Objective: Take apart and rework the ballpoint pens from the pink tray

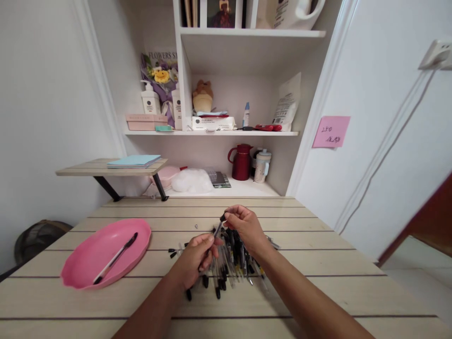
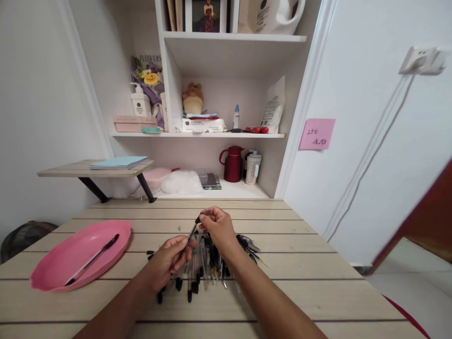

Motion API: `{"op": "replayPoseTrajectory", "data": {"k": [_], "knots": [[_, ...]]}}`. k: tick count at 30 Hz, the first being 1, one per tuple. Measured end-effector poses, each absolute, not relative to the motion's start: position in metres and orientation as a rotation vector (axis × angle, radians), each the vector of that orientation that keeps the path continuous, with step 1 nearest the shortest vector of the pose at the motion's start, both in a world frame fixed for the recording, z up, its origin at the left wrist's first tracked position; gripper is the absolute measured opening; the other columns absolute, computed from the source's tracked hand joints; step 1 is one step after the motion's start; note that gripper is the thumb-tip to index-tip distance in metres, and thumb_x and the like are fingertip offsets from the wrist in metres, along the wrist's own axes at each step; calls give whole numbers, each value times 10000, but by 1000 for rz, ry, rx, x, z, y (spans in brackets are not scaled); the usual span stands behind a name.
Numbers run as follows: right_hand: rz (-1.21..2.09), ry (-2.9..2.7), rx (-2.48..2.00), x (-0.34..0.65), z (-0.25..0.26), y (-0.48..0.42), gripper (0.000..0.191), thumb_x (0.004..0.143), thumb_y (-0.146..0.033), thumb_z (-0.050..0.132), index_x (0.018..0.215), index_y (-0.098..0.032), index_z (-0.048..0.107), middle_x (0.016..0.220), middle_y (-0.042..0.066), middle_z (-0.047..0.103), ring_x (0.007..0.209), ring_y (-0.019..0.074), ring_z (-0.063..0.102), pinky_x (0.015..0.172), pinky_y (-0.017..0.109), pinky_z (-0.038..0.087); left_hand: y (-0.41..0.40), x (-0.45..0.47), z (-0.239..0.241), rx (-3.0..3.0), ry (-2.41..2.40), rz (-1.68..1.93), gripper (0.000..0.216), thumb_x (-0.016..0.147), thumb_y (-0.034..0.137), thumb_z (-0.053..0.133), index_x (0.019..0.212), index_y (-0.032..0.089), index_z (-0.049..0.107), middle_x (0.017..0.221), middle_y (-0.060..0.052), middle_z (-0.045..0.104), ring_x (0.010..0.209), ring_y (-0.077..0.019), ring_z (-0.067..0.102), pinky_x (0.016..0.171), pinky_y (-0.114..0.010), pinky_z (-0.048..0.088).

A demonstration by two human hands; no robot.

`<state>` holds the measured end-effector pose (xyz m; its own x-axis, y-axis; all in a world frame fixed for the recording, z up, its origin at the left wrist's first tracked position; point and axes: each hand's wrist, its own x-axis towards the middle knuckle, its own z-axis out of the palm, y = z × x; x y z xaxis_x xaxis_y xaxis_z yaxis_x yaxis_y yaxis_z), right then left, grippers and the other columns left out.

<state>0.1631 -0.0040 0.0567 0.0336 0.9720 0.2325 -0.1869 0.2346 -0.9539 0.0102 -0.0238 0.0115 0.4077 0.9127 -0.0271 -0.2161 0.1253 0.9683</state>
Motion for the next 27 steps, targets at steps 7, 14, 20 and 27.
{"op": "replayPoseTrajectory", "data": {"k": [7,14,20,27], "knots": [[1103,-1181,-926,159,61,-6,237,609,-304,626,777,-142,583,626,0,588,504,85,528,494,201,376,-24,12,13,1138,783,1004,285,752,384,497,847,125,566,572,24,528,314,-9,293,316,-170,139],[1046,-1227,-968,158,61,-5,203,626,-298,606,755,-142,620,616,15,593,561,101,526,502,198,368,-25,14,13,1120,785,1054,270,733,371,520,856,133,560,577,27,530,313,-13,313,311,-168,147],[1064,-1285,-935,155,59,-8,202,610,-315,626,715,-144,611,588,1,583,525,99,512,516,210,387,-25,14,15,1118,779,1080,258,709,361,547,833,134,555,566,29,534,310,-14,314,307,-164,160],[1130,-1365,-906,143,52,-18,176,678,-325,568,699,-151,584,518,-11,558,496,98,489,512,209,371,-25,13,14,1141,802,1161,203,702,342,553,705,140,534,543,32,528,300,-8,295,302,-157,134]]}}
